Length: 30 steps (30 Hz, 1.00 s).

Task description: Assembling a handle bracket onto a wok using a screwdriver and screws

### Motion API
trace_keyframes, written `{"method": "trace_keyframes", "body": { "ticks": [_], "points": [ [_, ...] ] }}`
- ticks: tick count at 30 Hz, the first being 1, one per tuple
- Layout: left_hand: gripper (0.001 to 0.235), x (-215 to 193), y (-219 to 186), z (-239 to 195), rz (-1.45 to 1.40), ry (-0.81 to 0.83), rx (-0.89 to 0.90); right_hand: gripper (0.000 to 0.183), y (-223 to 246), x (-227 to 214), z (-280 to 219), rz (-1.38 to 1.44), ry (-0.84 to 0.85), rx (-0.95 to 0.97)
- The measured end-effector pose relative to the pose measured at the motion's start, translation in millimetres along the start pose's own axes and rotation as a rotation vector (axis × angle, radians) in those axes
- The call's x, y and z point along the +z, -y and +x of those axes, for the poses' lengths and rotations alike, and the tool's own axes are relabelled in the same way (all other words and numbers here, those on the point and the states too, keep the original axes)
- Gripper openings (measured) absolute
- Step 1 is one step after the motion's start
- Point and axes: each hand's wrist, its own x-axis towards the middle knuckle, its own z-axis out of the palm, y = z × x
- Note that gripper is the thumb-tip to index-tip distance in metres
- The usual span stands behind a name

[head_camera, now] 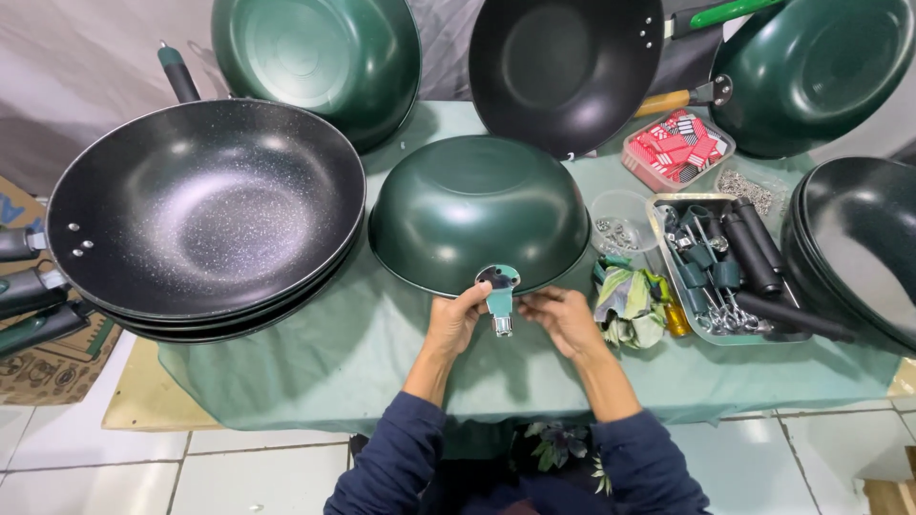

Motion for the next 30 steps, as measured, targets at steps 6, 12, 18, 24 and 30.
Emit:
{"method": "trace_keyframes", "body": {
  "ticks": [6, 12, 18, 24, 30],
  "points": [
    [0.043, -20.3, 15.2, 9.7, -0.038, -0.003, -0.017, 0.048, -40.2, -11.2, 73.6, 0.388, 0.150, 0.074],
    [0.042, -38.4, 29.3, 19.8, -0.029, 0.001, -0.018, 0.045, -33.4, -6.8, 65.3, 0.271, 0.157, 0.081],
    [0.044, -20.6, 17.6, 9.7, -0.002, 0.005, -0.025, 0.043, -25.2, 2.2, 59.5, 0.144, 0.165, 0.080],
    [0.047, -37.6, 35.2, 17.7, 0.037, 0.006, -0.036, 0.041, -13.8, 3.8, 49.1, 0.014, 0.166, 0.076],
    [0.046, -46.0, 43.8, 22.4, 0.047, 0.000, -0.039, 0.039, -1.3, -66.9, 25.1, -0.114, 0.162, 0.065]
  ]
}}
